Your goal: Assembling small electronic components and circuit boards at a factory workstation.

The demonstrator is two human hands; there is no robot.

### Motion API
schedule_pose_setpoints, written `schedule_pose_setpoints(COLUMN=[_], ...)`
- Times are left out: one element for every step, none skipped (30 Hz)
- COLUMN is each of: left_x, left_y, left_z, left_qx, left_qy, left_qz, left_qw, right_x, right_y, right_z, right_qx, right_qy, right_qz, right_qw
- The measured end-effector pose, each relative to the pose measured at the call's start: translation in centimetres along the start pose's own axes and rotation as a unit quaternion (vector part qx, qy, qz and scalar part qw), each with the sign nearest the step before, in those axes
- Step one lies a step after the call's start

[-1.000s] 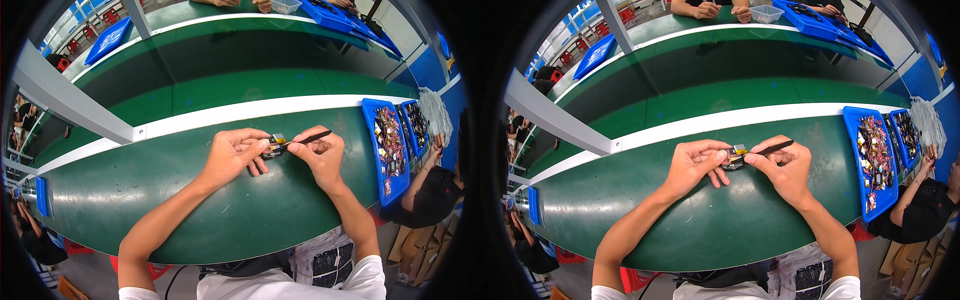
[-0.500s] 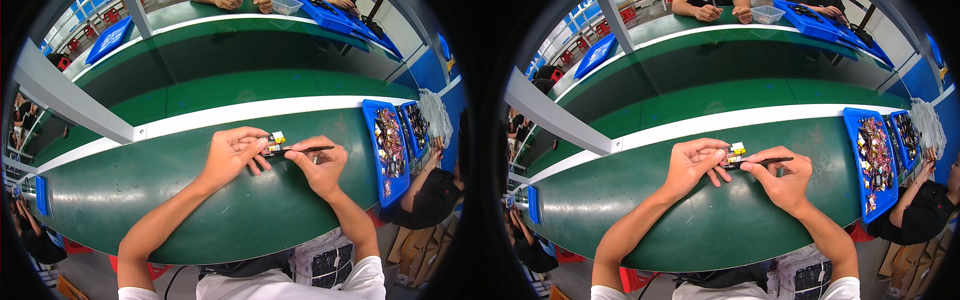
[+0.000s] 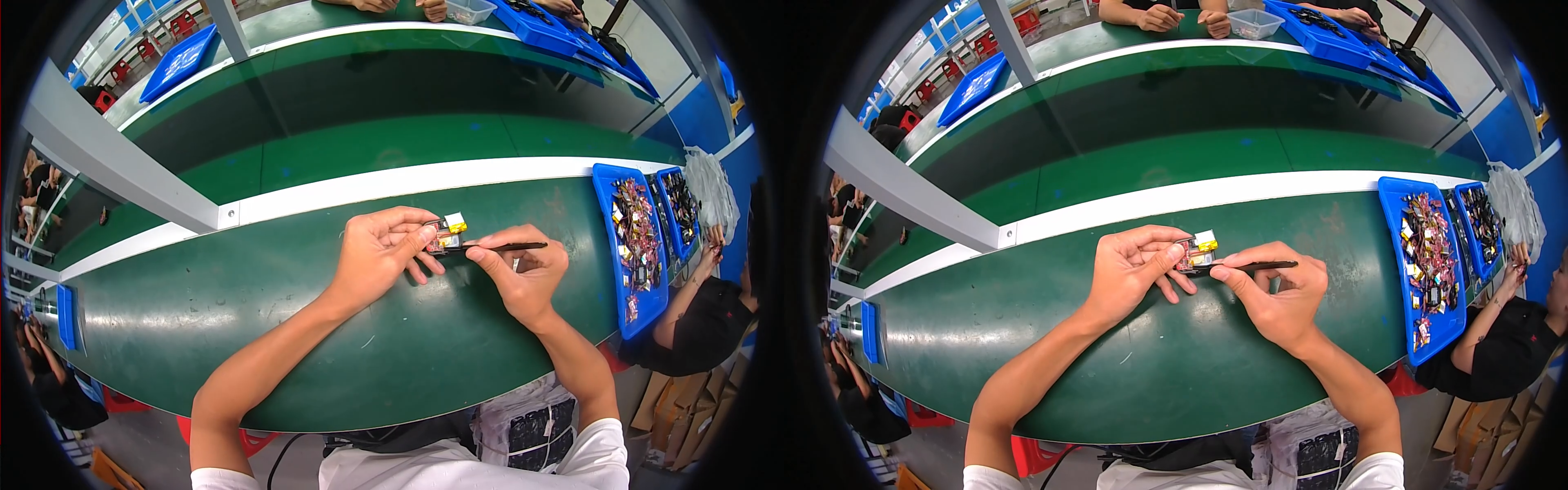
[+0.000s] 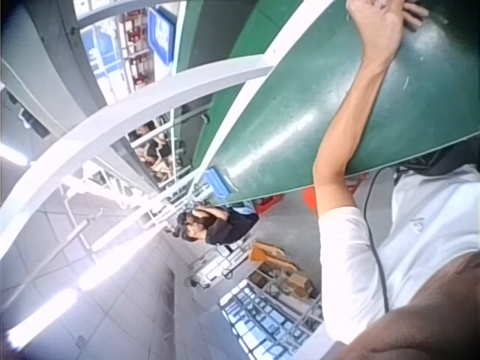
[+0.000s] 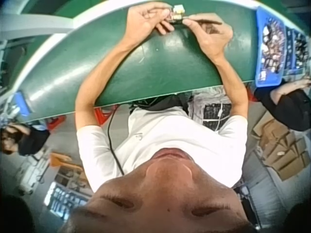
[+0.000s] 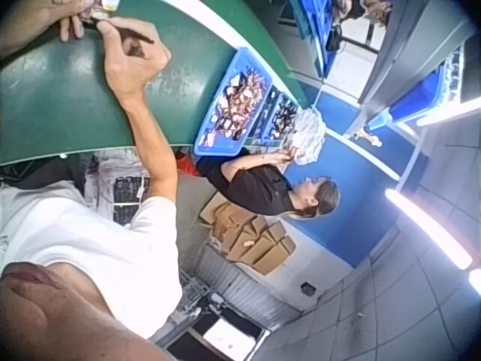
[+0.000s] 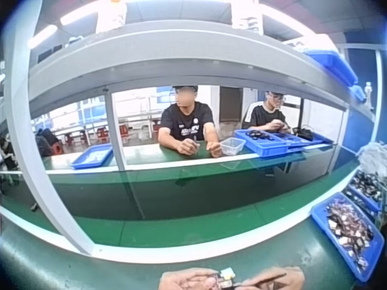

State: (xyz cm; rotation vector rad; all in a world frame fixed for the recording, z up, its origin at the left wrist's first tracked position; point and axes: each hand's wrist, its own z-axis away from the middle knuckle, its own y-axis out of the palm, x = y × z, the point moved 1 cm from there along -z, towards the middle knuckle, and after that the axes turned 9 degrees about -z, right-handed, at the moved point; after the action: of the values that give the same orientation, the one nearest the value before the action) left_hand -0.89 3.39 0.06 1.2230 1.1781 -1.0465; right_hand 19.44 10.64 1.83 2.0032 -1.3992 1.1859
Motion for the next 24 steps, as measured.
schedule_pose_setpoints(left_x=[-0.03, -0.06, -0.08, -0.12, -0.17, -0.24, -0.28, -0.31, -0.32, -0.25, -0.18, -0.14, -0.20, -0.24, -0.28, -0.32, -0.34, -0.26, -0.17, -0.12, -0.13, -0.15, -0.16, -0.15], left_y=[0.01, 0.02, 0.03, 0.05, 0.07, 0.10, 0.14, 0.17, 0.16, 0.03, -0.06, -0.10, -0.09, -0.07, -0.04, -0.03, -0.03, -0.05, -0.08, -0.10, -0.08, -0.07, -0.07, -0.09], left_z=[0.01, 0.01, 0.01, 0.01, -0.01, -0.02, -0.04, -0.08, -0.11, -0.12, -0.13, -0.13, -0.11, -0.10, -0.10, -0.13, -0.13, -0.14, -0.16, -0.16, -0.16, -0.15, -0.15, -0.14], left_qx=[-0.001, -0.003, -0.003, -0.005, -0.007, -0.007, -0.008, -0.009, -0.008, -0.010, -0.012, -0.011, -0.009, -0.007, -0.006, -0.006, -0.005, -0.005, -0.007, -0.009, -0.009, -0.012, -0.016, -0.016], left_qy=[-0.002, -0.005, -0.005, -0.006, -0.007, -0.006, -0.010, -0.013, -0.013, -0.014, -0.016, -0.016, -0.016, -0.016, -0.016, -0.014, -0.012, -0.012, -0.010, -0.007, -0.007, -0.006, -0.004, -0.005], left_qz=[0.000, 0.000, 0.000, -0.001, -0.003, -0.003, -0.005, -0.007, -0.007, -0.003, 0.001, 0.001, 0.001, 0.000, 0.000, 0.000, 0.000, 0.000, 0.001, 0.003, 0.003, 0.004, 0.005, 0.005], left_qw=[1.000, 1.000, 1.000, 1.000, 1.000, 1.000, 1.000, 1.000, 1.000, 1.000, 1.000, 1.000, 1.000, 1.000, 1.000, 1.000, 1.000, 1.000, 1.000, 1.000, 1.000, 1.000, 1.000, 1.000], right_x=[0.04, 0.12, 0.17, 0.17, 0.16, 0.16, 0.18, 0.22, 0.26, 0.22, 0.17, 0.11, 0.10, 0.08, 0.08, 0.08, 0.07, 0.06, -0.01, -0.12, -0.19, -0.17, -0.12, -0.09], right_y=[0.02, 0.06, 0.09, 0.10, 0.10, 0.09, 0.10, 0.13, 0.17, 0.28, 0.40, 0.47, 0.44, 0.43, 0.42, 0.41, 0.40, 0.40, 0.39, 0.39, 0.39, 0.40, 0.42, 0.43], right_z=[-0.01, -0.04, -0.06, -0.04, 0.00, 0.02, 0.04, 0.07, 0.09, 0.12, 0.16, 0.20, 0.22, 0.23, 0.24, 0.25, 0.26, 0.28, 0.31, 0.36, 0.40, 0.37, 0.33, 0.29], right_qx=[0.000, 0.000, -0.001, -0.001, -0.003, -0.005, -0.006, -0.009, -0.012, -0.012, -0.012, -0.013, -0.013, -0.010, -0.007, -0.007, -0.008, -0.009, -0.009, -0.010, -0.011, -0.011, -0.010, -0.009], right_qy=[0.000, -0.002, -0.004, -0.004, -0.007, -0.011, -0.011, -0.012, -0.012, -0.012, -0.009, -0.006, -0.005, -0.008, -0.011, -0.011, -0.010, -0.009, -0.009, -0.009, -0.010, -0.010, -0.009, -0.008], right_qz=[0.000, -0.002, -0.004, -0.004, -0.001, 0.001, 0.002, -0.001, -0.003, -0.002, -0.005, -0.009, -0.008, -0.011, -0.014, -0.014, -0.015, -0.017, -0.017, -0.022, -0.028, -0.028, -0.026, -0.025], right_qw=[1.000, 1.000, 1.000, 1.000, 1.000, 1.000, 1.000, 1.000, 1.000, 1.000, 1.000, 1.000, 1.000, 1.000, 1.000, 1.000, 1.000, 1.000, 1.000, 1.000, 1.000, 1.000, 1.000, 1.000])
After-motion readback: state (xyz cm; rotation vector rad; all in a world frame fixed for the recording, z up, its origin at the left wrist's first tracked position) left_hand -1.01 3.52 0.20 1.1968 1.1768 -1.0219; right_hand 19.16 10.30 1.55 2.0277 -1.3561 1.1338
